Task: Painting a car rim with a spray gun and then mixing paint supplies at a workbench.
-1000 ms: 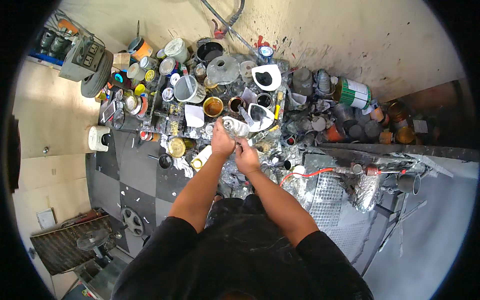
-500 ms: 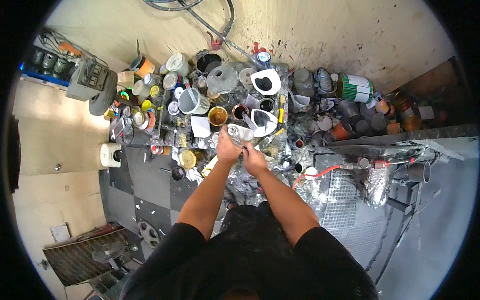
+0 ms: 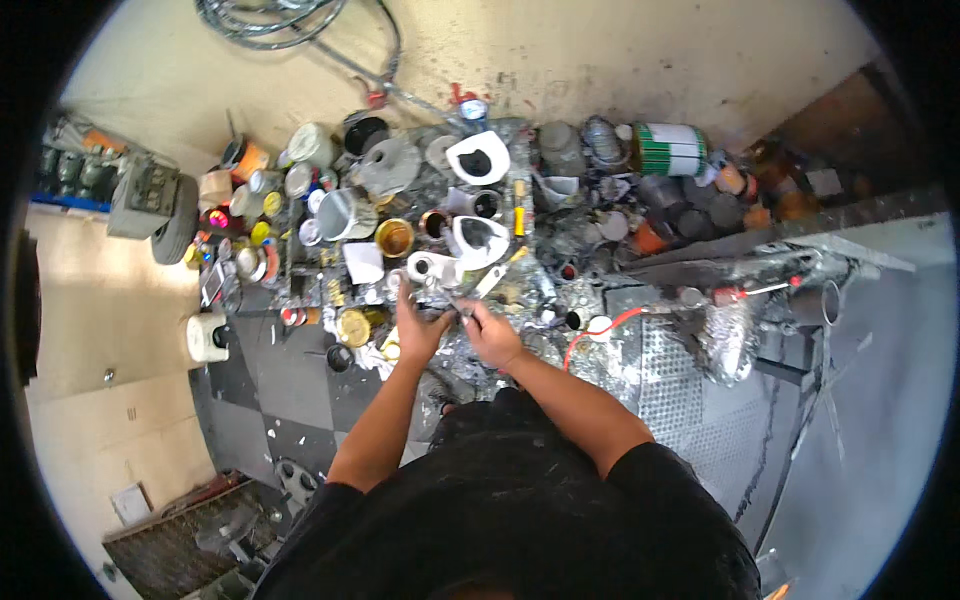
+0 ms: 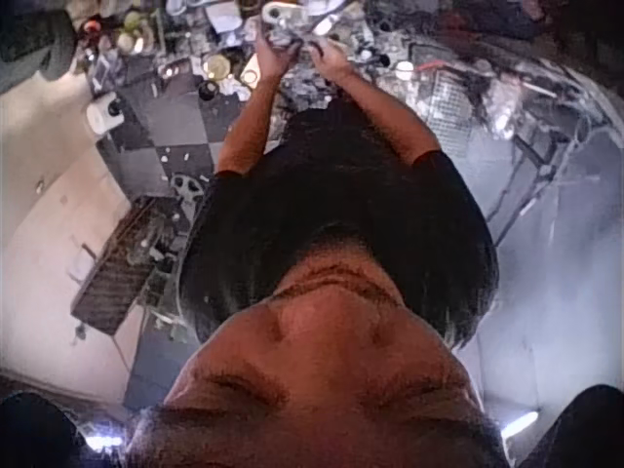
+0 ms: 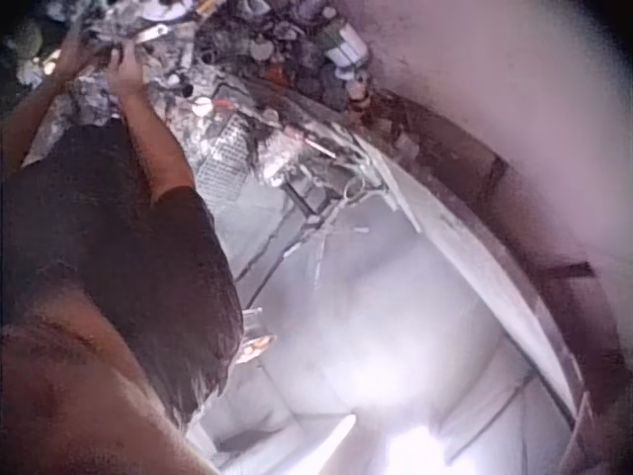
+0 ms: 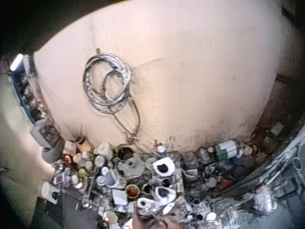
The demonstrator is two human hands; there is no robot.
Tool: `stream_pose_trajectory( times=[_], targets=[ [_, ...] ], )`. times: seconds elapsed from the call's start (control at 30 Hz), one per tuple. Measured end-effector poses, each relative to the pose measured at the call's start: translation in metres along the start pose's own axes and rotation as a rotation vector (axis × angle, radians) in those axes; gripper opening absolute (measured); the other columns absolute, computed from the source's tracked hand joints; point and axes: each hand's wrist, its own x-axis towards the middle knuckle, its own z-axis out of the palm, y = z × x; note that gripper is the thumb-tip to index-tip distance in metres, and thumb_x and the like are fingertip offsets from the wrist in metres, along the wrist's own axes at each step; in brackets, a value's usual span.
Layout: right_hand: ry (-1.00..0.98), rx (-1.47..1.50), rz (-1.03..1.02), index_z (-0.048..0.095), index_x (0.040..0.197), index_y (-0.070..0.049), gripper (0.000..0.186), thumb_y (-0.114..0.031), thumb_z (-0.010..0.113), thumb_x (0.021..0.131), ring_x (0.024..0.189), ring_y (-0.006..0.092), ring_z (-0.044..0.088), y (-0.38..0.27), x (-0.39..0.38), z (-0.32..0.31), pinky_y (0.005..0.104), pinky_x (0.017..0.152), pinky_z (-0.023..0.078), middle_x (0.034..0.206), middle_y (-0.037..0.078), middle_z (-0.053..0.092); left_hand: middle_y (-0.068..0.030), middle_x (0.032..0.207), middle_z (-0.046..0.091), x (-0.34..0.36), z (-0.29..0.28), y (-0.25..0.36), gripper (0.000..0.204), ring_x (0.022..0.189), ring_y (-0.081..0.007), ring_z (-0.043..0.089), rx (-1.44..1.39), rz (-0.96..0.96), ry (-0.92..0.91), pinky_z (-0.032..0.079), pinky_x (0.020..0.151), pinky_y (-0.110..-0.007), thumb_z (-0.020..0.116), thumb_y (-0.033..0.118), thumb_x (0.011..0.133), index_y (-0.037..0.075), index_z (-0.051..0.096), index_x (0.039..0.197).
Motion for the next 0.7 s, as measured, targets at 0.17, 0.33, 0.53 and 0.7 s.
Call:
stream_pose_trajectory(
  times=[0.17,0.33,0.53,0.7],
  targets=[
    [0.107,0.112,-0.062,0.059,0.134,-0.014,0.029,-0.018,0.057,0.105,0.063,0.0277,0.062,0.041,-0.056,-0.031,0.0416,0.065,0.051,0.073,0.012,0.063,-0.0242,0.142,0.060,-0.078,-0.017,-0.040,0.093,0.133,-0.0393,0.058,0.280,-0.198,-0.373,0.047,0.111,-0.043,0.091,0.036,0.077,-0.001,0.047,0.150],
    [0.604,0.452,0.267,0.056,0.133,-0.012,0.028,-0.016,0.056,0.105,0.069,0.0129,0.054,0.095,-0.035,-0.091,0.0313,0.059,0.047,0.083,0.001,0.056,-0.0252,0.135,0.066,-0.139,-0.045,-0.111,0.085,0.127,-0.0404,0.063,0.546,-0.432,-0.846,0.050,0.108,-0.049,0.080,0.057,0.079,0.006,0.058,0.143],
    [0.695,0.718,0.532,0.051,0.139,-0.010,0.035,-0.016,0.052,0.104,0.057,0.0126,0.050,0.109,-0.036,-0.100,0.0279,0.049,0.041,0.073,0.003,0.054,-0.0225,0.130,0.070,-0.170,-0.094,-0.132,0.075,0.123,-0.0394,0.066,0.587,-0.634,-0.602,0.051,0.106,-0.046,0.079,0.053,0.084,0.006,0.062,0.140],
    [0.428,0.550,0.690,0.055,0.135,-0.005,0.038,-0.008,0.056,0.097,0.062,0.0148,0.057,0.153,-0.038,-0.045,0.0290,0.053,0.046,0.084,0.007,0.062,-0.0214,0.129,0.071,-0.172,-0.106,-0.091,0.062,0.122,-0.0379,0.067,0.364,-0.581,-0.324,0.052,0.105,-0.046,0.077,0.044,0.088,0.005,0.065,0.134]
  ],
)
